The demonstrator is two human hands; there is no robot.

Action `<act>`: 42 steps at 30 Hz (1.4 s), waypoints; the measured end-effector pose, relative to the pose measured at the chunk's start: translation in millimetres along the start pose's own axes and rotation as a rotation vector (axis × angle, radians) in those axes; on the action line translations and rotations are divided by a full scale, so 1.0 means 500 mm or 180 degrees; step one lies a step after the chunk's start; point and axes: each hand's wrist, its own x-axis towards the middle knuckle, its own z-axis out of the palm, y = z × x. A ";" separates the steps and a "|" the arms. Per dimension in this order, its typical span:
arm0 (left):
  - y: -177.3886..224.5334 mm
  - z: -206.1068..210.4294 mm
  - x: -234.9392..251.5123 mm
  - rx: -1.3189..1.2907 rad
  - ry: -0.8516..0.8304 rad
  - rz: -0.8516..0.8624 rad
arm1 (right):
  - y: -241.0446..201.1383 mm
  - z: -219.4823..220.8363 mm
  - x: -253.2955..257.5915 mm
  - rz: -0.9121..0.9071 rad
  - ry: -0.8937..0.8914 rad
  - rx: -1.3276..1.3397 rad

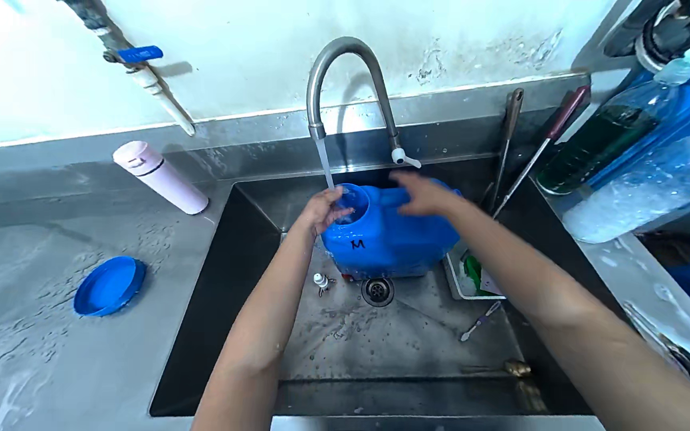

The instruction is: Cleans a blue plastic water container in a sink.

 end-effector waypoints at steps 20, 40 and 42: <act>-0.033 -0.576 -0.209 0.3627 0.2309 0.1035 | -0.072 0.167 -0.054 0.0023 0.1391 -0.0892; -0.140 -0.577 -0.444 -0.1311 0.1616 0.0823 | -0.059 0.174 -0.032 0.0736 0.1237 -0.1266; -0.176 -0.608 -0.444 0.0432 0.2026 0.1357 | -0.060 0.175 -0.036 0.0706 0.1252 -0.1252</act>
